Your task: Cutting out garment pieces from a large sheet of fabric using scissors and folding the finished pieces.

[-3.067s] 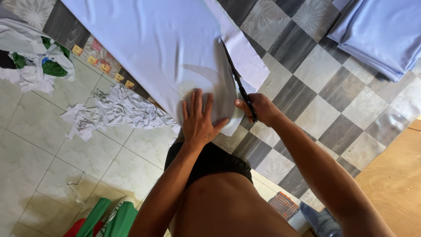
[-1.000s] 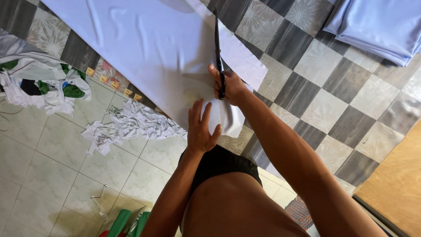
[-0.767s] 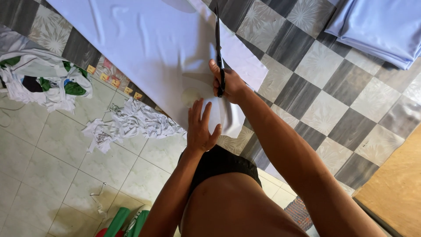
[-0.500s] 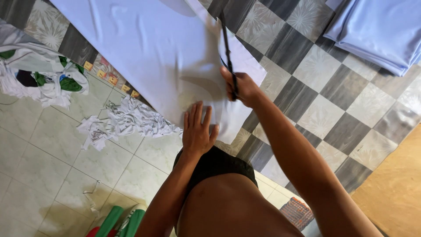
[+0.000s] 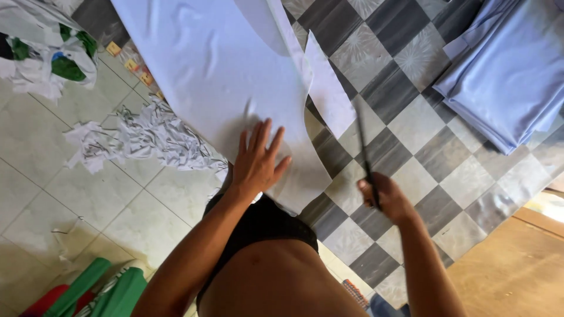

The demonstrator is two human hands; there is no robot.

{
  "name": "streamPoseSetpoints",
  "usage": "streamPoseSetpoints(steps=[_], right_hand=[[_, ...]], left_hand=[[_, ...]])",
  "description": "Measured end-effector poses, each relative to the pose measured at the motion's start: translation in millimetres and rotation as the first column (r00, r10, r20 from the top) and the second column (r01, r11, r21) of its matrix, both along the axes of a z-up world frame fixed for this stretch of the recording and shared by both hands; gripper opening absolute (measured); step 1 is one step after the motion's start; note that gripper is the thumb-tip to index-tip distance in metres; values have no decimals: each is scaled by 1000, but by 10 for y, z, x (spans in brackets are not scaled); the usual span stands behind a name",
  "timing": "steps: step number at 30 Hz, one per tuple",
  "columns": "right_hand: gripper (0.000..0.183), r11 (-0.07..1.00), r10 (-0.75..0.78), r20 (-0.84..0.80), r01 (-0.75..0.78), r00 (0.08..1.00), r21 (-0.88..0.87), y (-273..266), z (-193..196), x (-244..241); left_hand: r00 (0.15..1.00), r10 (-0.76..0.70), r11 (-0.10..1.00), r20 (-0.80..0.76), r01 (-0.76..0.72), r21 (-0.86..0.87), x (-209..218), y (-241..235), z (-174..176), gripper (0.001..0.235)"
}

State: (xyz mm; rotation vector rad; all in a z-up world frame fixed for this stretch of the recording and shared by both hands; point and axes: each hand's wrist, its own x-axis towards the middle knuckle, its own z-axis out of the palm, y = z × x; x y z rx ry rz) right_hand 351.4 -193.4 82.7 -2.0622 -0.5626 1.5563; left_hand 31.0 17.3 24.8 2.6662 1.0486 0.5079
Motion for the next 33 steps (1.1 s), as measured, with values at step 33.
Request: streamPoseSetpoints(steps=[33], right_hand=[[63, 991, 134, -109, -134, 985, 5, 958, -112, -517]], left_hand=[[994, 59, 998, -92, -59, 1, 6, -68, -334, 85]])
